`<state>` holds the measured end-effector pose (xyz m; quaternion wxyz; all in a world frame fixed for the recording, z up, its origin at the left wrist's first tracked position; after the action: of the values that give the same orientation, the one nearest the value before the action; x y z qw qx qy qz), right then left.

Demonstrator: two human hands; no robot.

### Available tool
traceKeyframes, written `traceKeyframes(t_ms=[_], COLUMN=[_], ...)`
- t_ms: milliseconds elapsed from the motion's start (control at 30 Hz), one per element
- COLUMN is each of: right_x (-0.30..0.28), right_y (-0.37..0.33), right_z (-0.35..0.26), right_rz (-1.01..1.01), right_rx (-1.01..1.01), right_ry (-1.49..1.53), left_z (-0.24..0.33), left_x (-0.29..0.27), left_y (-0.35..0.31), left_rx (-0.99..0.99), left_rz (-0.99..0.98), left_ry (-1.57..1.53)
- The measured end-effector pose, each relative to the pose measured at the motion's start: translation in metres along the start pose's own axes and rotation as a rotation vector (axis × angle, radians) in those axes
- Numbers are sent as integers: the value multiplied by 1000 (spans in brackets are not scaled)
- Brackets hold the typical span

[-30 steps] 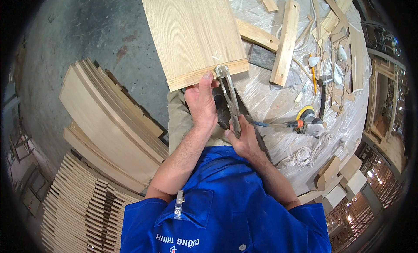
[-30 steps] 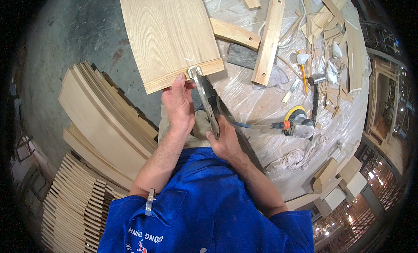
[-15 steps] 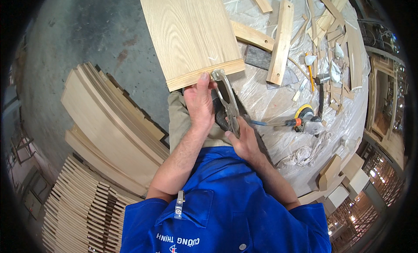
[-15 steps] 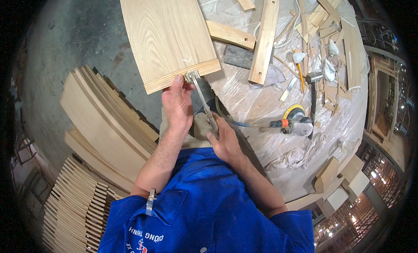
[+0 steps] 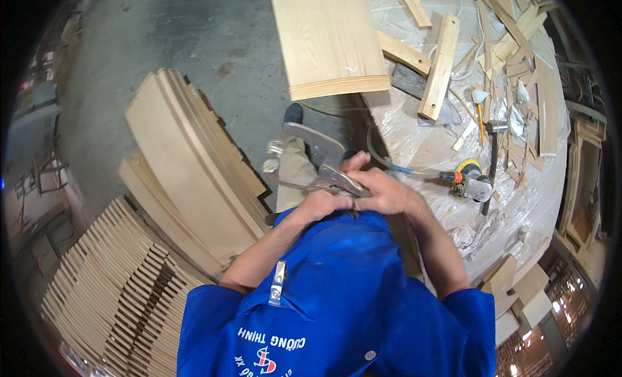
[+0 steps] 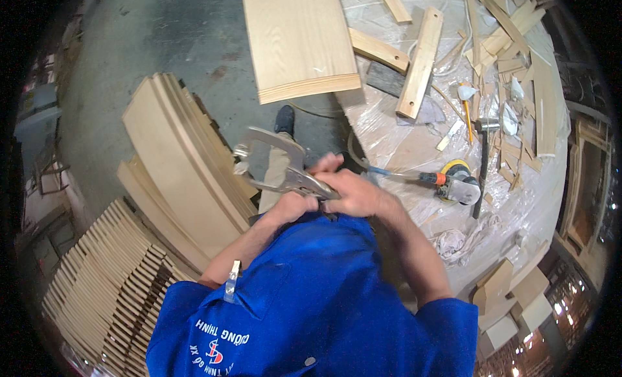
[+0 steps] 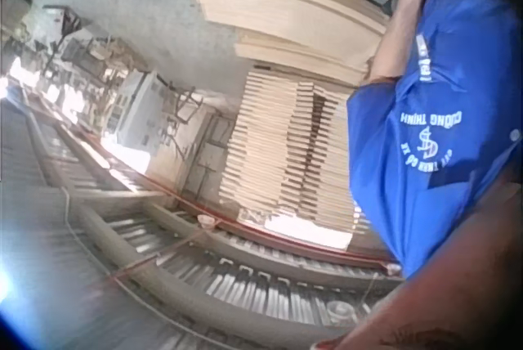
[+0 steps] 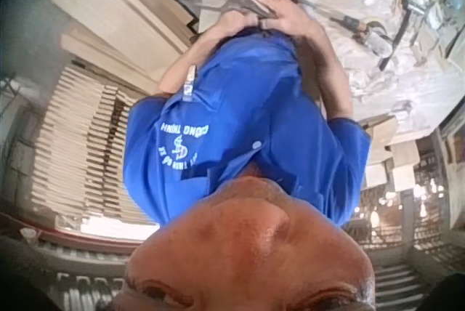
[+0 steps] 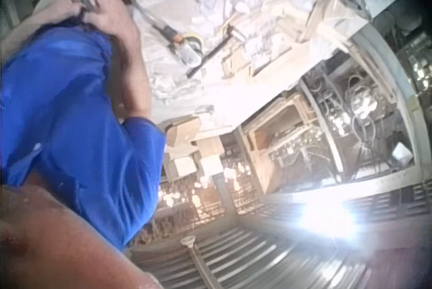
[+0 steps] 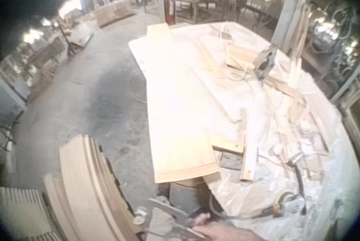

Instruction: The person aligns a thin wooden strip along the edge of a larger wooden panel, then uses a clamp to secure the strip in place. The person applies glue to the joint and sets the assembled piece aside on the workbench.

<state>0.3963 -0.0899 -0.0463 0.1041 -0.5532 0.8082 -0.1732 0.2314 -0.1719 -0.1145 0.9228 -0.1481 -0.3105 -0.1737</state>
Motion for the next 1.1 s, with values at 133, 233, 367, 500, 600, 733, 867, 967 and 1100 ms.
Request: traceKeyframes(t_ms=[133, 233, 367, 500, 600, 733, 867, 967, 1100], right_x=[-16, -25, -19, -17, -13, -8, -1, 5, 3], right_y=[21, 2, -12, -8, -16, -30, -38, -42, -49], right_z=[-62, -66, -98, -111, -114, -101, -110, -109, -102], right_rz=[42, 187, 180, 166, 27, 69, 440, 645, 420], right_rx=[-137, -151, -95, -19, 49, 62, -221, -457, -122], right_ry=[-303, 71, 399, 521, 509, 533, -236, -621, -54], left_z=[70, 126, 170, 185, 186, 186, 184, 181, 178], left_x=[12, 15, 17, 34, 43, 49, 54, 56, 55], left_y=[-9, -15, -24, -34, -42, -42, -41, -37, -34], left_rx=[229, 349, 431, 396, 357, 304, 297, 304, 249], left_rz=[283, 451, 540, 460, 409, 360, 331, 325, 279], left_ry=[-88, -278, -188, -144, -123, -42, -39, -37, -39])
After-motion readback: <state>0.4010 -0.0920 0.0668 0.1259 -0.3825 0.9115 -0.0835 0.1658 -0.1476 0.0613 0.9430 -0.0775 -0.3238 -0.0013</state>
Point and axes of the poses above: each hand's wrist, its own y-axis towards the middle knuckle, its own x-axis out of the palm, z = x × y, the point moved 2 cm from there along y, towards the middle knuckle, and after that the axes turned 1 degree about -z, right-handed, at the moved point
